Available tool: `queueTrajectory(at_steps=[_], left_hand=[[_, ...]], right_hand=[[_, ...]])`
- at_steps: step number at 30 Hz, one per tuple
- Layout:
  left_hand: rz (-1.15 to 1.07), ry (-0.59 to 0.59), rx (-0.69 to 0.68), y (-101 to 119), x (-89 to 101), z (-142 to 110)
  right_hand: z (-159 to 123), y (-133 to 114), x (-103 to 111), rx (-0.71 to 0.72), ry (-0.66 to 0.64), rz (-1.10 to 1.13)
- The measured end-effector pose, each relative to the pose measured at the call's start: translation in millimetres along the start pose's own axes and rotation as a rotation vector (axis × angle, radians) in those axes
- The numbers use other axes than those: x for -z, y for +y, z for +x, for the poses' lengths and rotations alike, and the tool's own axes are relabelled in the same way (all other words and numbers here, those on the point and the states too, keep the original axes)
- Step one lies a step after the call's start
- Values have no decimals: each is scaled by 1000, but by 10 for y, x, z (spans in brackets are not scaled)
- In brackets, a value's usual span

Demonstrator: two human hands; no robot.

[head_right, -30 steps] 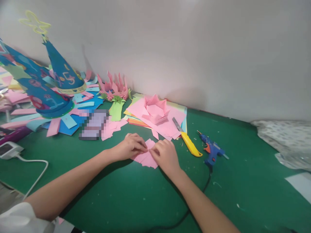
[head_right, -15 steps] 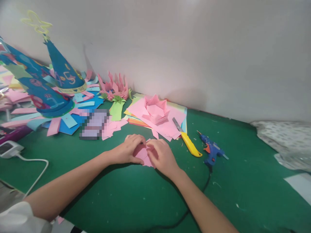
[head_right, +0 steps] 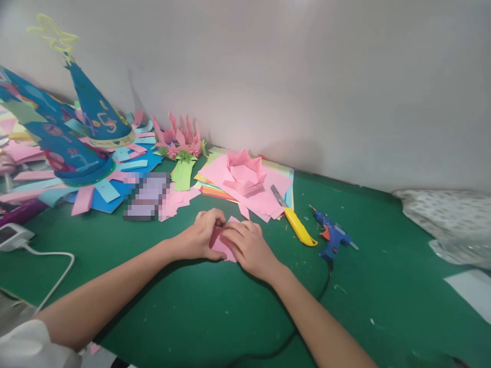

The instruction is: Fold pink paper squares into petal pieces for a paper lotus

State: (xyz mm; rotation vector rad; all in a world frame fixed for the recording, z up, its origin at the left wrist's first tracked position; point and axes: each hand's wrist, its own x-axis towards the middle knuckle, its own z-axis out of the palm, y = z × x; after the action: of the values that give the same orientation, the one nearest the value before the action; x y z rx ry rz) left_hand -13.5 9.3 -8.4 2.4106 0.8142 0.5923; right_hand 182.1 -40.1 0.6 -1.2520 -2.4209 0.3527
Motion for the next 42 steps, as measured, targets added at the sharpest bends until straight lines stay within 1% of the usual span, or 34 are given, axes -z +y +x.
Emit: queueTrajectory(at_steps=[4,7,10,14,17,20,25,29,34,38,42], left_hand=[[-26,10,-13,31,0,5],[-25,-1,-27,59,2,3],[-46,-16,-35,75,12,1],[-171,-29,-25,76,49,12],[-256,2,34,55,72,20],[-321,16,83,30,67,19],[-355,13,54,16,38,26],[-287,42,36,-2,49,44],[-221,71,5,-41,51,46],[-201,65,8,-47,39,44],[-163,38,-21,-62,47,46]], right_hand=[[-19,0,-63,31,-41,-100],[-25,3,-75,37,-27,-89],[-23,30,-63,57,77,-41],[-32,75,-44,79,254,9],[-44,86,-39,79,334,-10],[-51,90,-38,85,366,-32],[-48,129,-32,92,295,0],[-51,156,-30,105,232,22],[-58,129,-16,100,196,0],[-46,97,-3,89,152,24],[-28,78,-10,79,113,64]])
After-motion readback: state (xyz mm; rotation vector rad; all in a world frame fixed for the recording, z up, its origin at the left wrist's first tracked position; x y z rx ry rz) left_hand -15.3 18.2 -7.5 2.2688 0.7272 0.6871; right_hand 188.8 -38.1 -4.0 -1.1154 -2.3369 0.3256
